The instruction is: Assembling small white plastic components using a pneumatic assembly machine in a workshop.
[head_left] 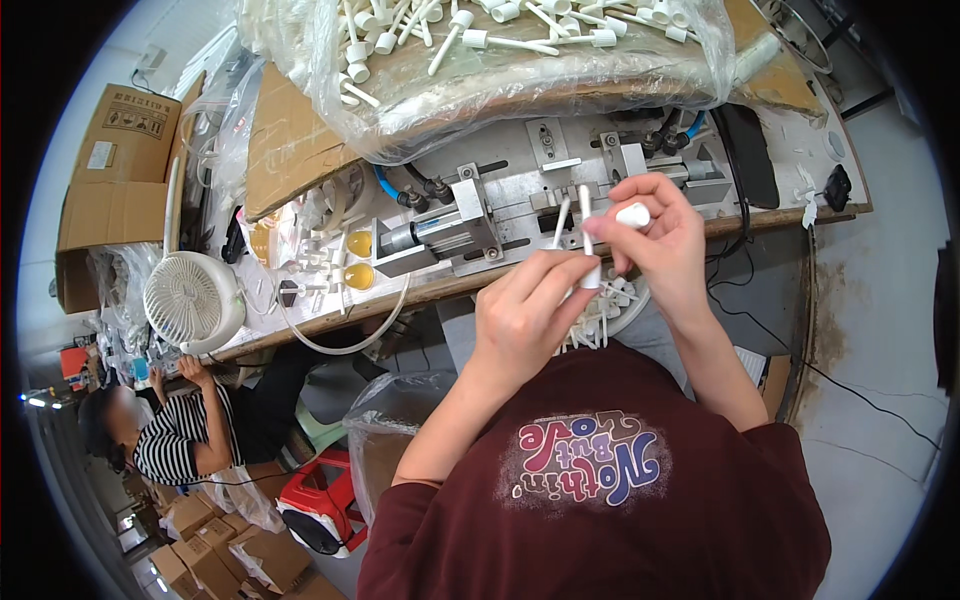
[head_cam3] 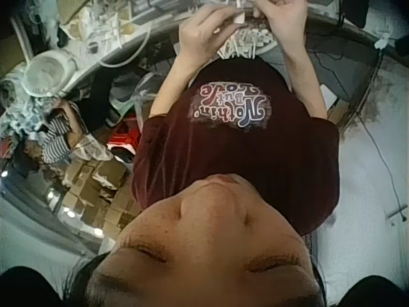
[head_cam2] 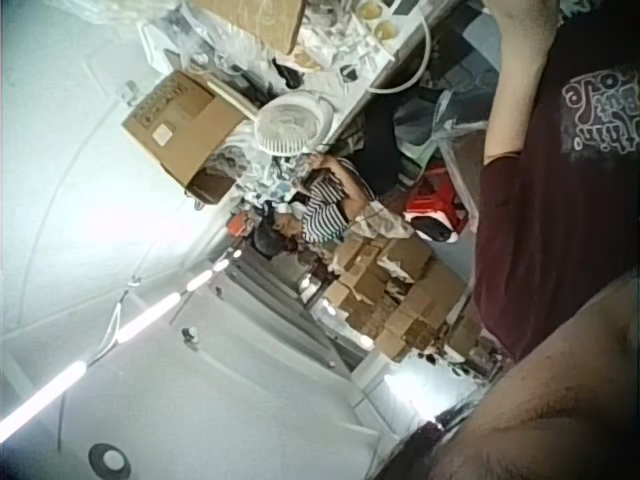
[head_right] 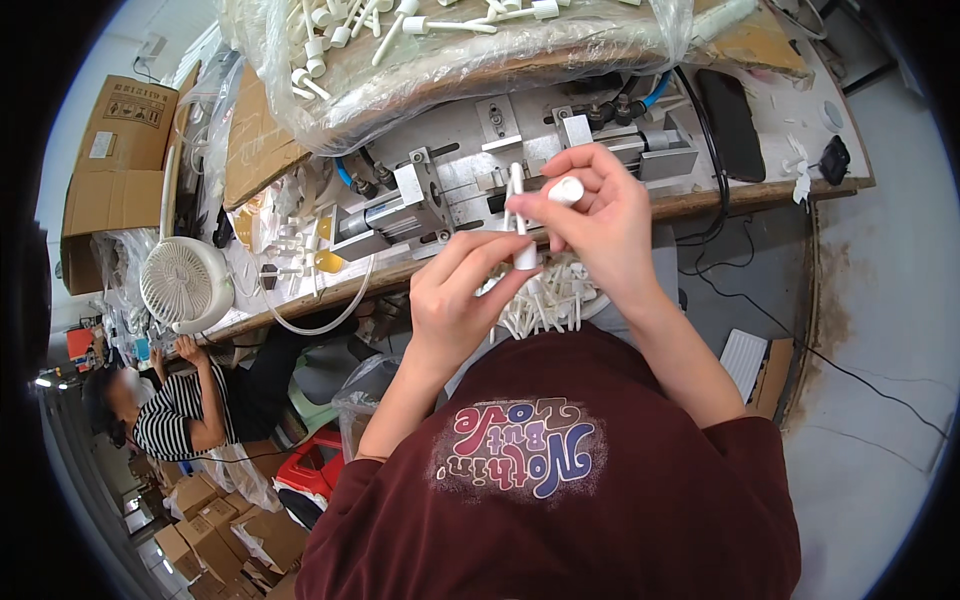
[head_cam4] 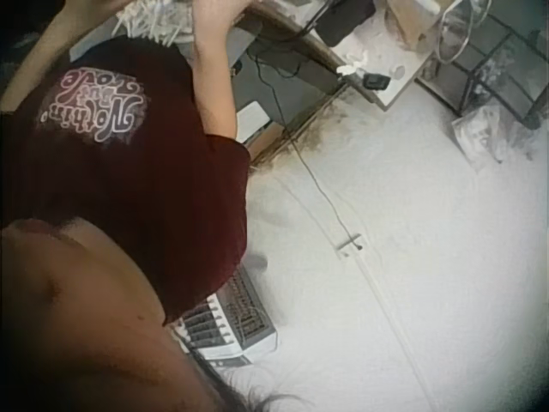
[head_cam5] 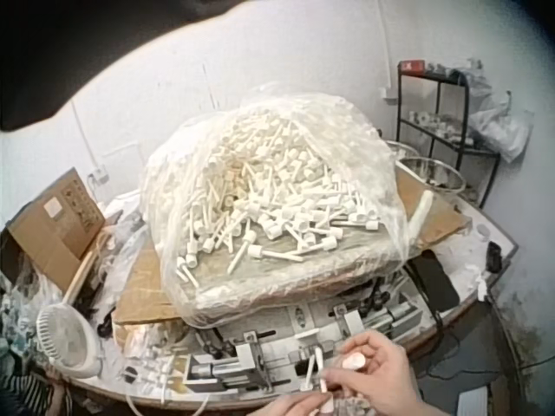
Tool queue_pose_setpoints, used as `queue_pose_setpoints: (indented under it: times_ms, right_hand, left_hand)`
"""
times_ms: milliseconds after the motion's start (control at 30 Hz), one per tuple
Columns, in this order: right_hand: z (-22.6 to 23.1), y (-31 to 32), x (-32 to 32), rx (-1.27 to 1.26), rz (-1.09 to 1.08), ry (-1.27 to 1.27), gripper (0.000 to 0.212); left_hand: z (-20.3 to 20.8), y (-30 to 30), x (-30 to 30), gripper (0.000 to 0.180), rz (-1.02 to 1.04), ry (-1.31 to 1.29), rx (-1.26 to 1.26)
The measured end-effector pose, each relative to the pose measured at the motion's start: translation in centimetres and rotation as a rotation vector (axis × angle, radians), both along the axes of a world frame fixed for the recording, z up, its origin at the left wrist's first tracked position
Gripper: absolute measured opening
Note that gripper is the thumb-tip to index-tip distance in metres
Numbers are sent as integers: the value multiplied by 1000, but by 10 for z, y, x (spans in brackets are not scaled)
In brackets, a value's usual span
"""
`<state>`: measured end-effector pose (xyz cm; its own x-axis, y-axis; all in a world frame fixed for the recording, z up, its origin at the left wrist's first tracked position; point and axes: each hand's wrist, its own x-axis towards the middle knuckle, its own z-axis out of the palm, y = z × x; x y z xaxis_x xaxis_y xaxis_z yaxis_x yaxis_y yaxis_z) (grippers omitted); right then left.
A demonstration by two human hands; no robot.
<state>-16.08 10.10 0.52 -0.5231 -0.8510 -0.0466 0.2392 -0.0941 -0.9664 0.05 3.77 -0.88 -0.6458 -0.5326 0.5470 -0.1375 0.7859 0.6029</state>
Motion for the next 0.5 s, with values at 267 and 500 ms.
queue_pose_setpoints:
  times_ms: [267,500]
  right_hand:
    - [10,12,-15,-202,-15,70,23]
    - [18,21,-7,-242,35,89,27]
  left_hand:
    - [-28,-15,-6,22,165,-214,-251]
    - [-17,-22,-13,23,90,-303,-286]
